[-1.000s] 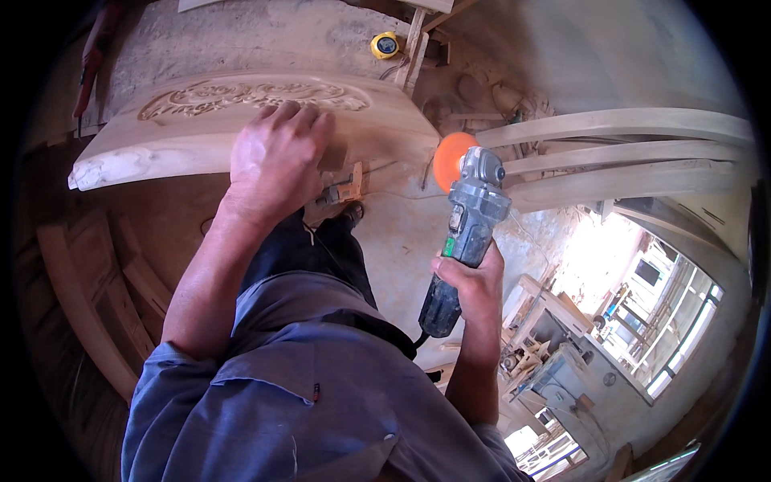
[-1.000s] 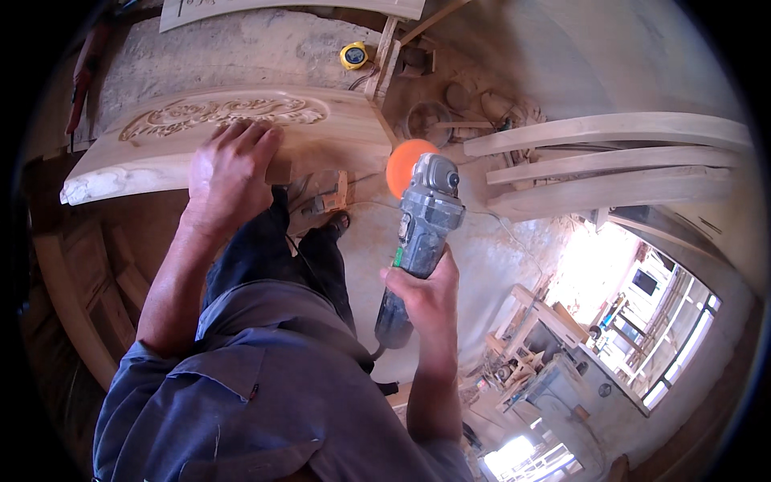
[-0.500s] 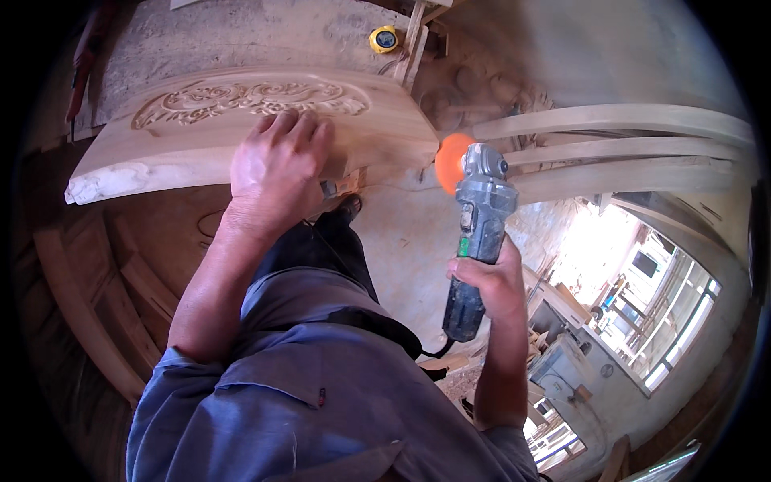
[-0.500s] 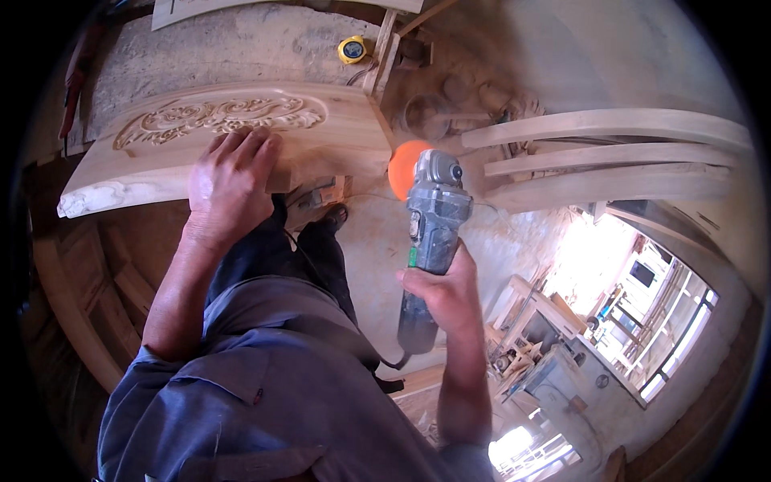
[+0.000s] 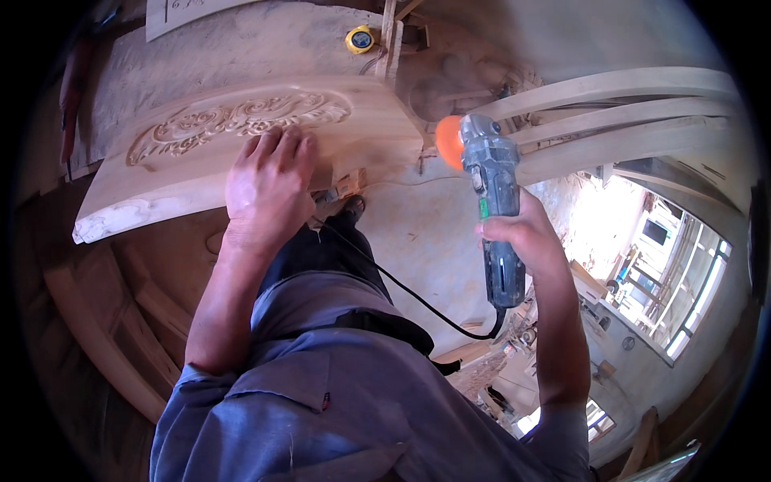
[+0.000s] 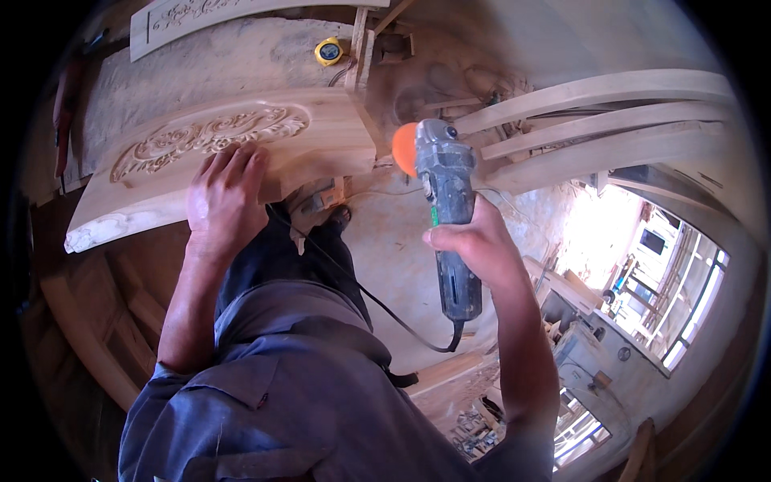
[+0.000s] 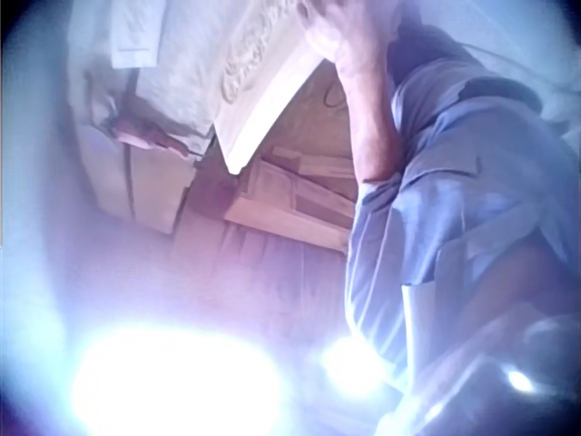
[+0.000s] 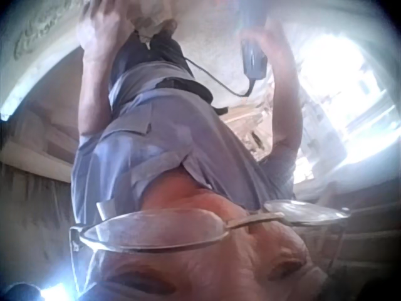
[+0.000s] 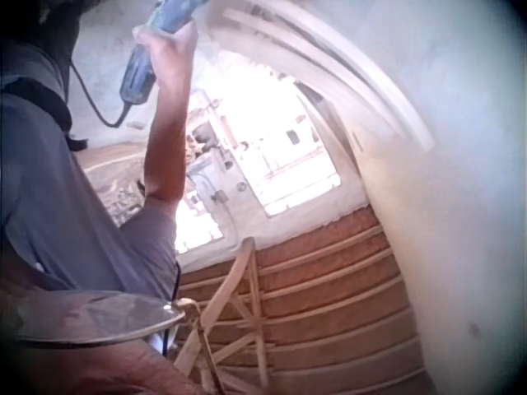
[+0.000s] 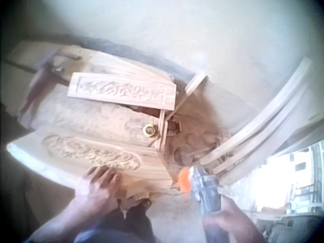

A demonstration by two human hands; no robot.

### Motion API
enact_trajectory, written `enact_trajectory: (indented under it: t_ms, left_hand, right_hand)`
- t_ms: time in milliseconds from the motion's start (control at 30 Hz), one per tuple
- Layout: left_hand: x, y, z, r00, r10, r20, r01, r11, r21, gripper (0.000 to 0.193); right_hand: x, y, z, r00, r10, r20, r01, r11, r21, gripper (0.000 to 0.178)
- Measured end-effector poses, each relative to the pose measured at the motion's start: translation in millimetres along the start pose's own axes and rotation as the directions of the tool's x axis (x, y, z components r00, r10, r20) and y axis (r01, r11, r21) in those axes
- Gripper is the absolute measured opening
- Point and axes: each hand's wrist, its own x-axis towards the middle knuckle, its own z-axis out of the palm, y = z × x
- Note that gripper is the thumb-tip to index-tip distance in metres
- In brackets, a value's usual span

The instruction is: The person uses a hand saw to cut a piece of wood, then uses an angle grinder to smooth and shape a carved wooden panel. They also use a hammer and chisel to refine the wood's edges and details.

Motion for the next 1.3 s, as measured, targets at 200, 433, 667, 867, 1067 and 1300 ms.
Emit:
enact_trajectory:
  t_ms: [200, 433, 667, 867, 1067, 1300]
  left_hand:
    - [4, 1, -3, 1.0, -0.028, 0.012, 0.028, 0.999, -0.024, 0.043]
    - [6, 3, -6, 1.0, -0.015, 0.014, 0.016, 1.0, -0.022, 0.041]
    - [9, 5, -8, 1.0, -0.01, -0.001, 0.01, 1.0, -0.005, 0.039]
    - [10, 4, -10, 1.0, -0.003, -0.014, 0.003, 1.0, 0.003, 0.034]
    - [15, 7, -14, 0.998, -0.036, 0.044, 0.036, 0.999, -0.014, 0.033]
    - [63, 3, -41, 0.966, -0.135, 0.221, 0.134, 0.991, 0.018, 0.041]
  right_hand:
    - [-3, 20, -1, 0.997, -0.033, -0.066, 0.039, 0.995, 0.091, 0.038]
    - [-11, 10, 11, 1.0, -0.013, -0.01, 0.014, 0.991, 0.137, 0.043]
    - [-20, 10, 23, 0.999, -0.03, -0.022, 0.032, 0.996, 0.086, 0.045]
    - [-38, 25, 30, 1.0, -0.021, -0.02, 0.023, 0.995, 0.096, 0.052]
    - [-63, 70, 35, 0.991, -0.096, -0.096, 0.102, 0.993, 0.061, 0.057]
    - [-26, 127, 55, 0.938, -0.203, -0.28, 0.311, 0.848, 0.429, 0.058]
